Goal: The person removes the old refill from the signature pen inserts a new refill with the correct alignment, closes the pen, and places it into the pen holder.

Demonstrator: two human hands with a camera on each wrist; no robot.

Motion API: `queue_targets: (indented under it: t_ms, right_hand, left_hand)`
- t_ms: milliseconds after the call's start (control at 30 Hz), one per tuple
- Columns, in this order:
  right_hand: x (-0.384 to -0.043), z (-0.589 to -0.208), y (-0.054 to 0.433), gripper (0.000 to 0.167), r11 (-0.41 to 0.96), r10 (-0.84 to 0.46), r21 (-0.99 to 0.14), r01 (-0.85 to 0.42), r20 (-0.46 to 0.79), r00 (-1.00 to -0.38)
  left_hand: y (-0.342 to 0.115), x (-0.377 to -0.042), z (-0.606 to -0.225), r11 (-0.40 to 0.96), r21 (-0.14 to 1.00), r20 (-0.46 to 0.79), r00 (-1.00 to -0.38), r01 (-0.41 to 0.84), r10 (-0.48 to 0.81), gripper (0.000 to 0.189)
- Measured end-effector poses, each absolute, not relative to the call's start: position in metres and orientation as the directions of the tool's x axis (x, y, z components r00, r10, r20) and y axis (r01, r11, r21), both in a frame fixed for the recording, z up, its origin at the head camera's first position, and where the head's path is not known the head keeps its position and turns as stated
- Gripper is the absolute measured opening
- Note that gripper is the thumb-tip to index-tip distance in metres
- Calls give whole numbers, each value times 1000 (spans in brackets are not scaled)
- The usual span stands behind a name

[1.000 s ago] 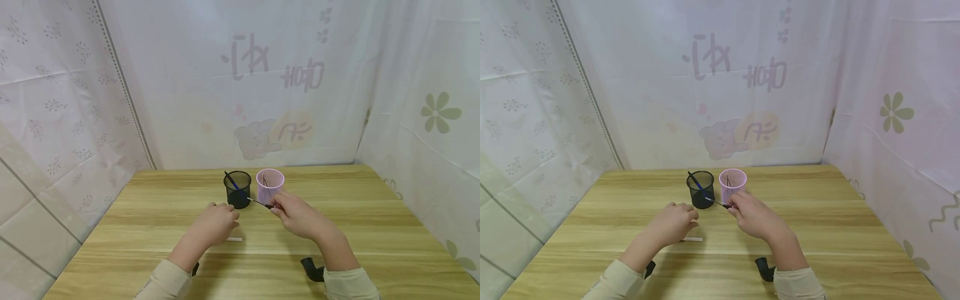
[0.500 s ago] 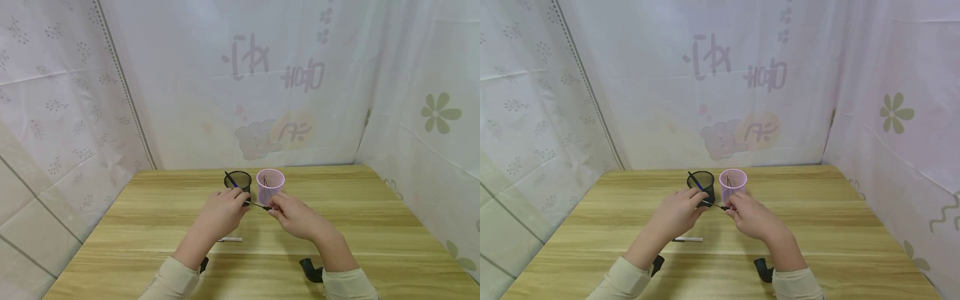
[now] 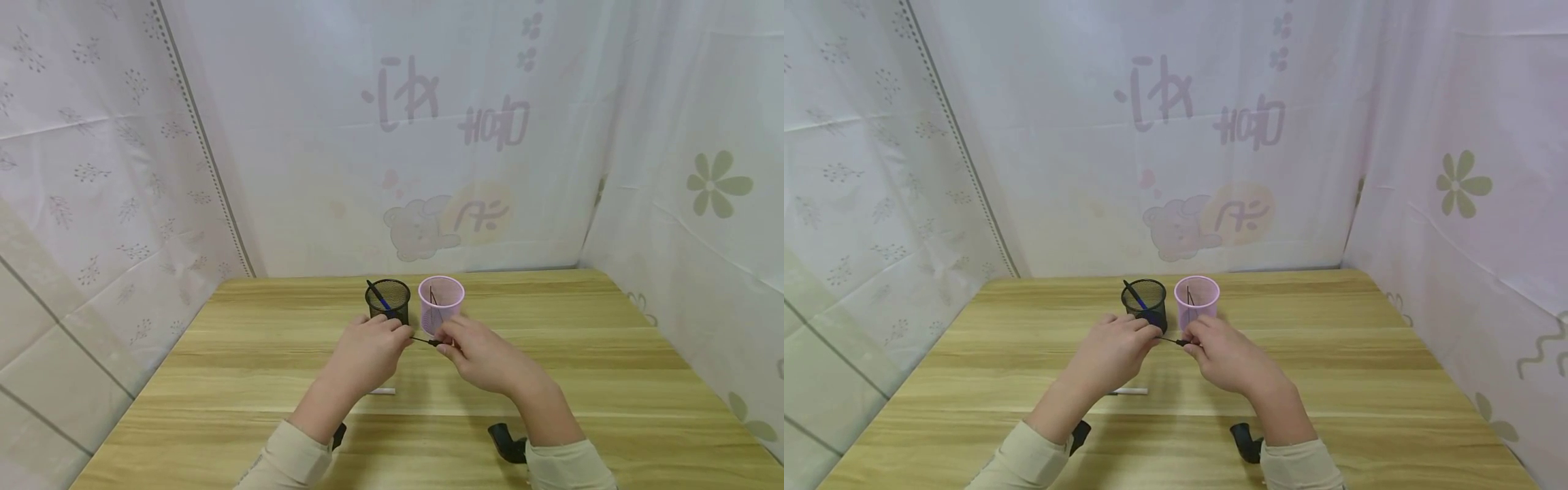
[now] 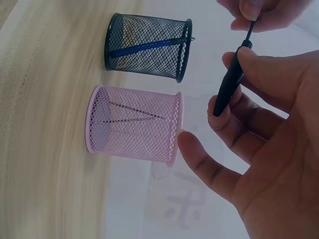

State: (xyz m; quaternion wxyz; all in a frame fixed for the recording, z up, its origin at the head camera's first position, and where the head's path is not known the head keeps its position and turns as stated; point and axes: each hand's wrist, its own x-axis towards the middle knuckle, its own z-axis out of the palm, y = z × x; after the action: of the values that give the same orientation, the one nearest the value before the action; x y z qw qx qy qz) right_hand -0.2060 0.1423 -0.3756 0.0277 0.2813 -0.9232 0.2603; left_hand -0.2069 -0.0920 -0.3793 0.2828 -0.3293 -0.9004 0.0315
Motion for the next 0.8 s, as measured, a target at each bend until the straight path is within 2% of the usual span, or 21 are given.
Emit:
queue_targets:
  t_ms: [233, 400, 567, 800]
  right_hand:
    - [-205, -376, 141, 11, 707, -520, -426, -565, 227, -823]
    - [-204, -377, 142, 19, 689, -553, -387, -613, 268, -789]
    - [-204, -378, 142, 20, 672, -576, -358, -649, 298, -761]
    - [-204, -376, 142, 22, 673, -582, -347, -654, 298, -757]
  left_hand:
    - [-91, -207, -381, 782, -249, 467, -637, 571, 614, 10]
    - [-91, -207, -382, 782, -245, 451, -646, 574, 616, 8]
    - [-91, -207, -382, 782, -241, 446, -651, 575, 615, 4]
    - [-92, -208, -383, 783, -237, 456, -646, 575, 612, 5]
